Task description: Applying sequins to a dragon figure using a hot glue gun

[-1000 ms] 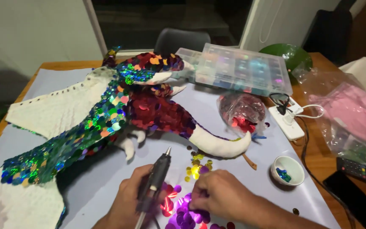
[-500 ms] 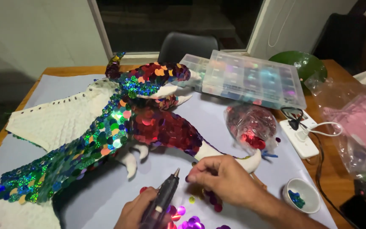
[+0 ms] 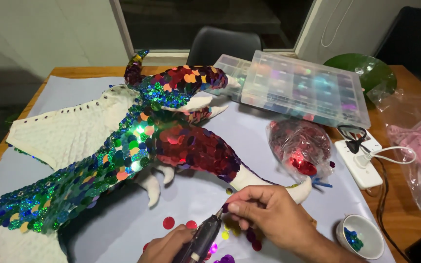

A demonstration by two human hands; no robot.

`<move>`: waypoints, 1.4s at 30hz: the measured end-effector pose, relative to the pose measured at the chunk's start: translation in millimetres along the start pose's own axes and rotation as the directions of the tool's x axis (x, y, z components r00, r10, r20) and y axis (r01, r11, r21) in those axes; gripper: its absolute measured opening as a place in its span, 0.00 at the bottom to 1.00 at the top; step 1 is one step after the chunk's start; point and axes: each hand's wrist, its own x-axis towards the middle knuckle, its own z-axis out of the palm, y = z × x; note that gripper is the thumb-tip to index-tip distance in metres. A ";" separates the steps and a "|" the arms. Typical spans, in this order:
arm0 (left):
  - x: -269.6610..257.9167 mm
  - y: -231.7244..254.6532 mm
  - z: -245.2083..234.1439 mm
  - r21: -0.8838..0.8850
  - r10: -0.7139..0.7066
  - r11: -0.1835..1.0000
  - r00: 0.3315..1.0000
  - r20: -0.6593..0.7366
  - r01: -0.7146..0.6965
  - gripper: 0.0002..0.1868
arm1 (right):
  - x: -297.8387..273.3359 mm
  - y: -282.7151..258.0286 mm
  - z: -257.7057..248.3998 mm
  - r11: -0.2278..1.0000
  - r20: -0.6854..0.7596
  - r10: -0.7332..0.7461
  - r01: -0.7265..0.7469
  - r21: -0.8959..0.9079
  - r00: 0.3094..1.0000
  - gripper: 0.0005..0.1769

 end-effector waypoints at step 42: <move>2.5 16.5 -9.0 0.040 0.030 0.999 0.999 0.028 -0.032 0.07 | -7.6 0.8 5.7 0.989 -0.027 -0.105 0.101 -0.112 0.994 0.11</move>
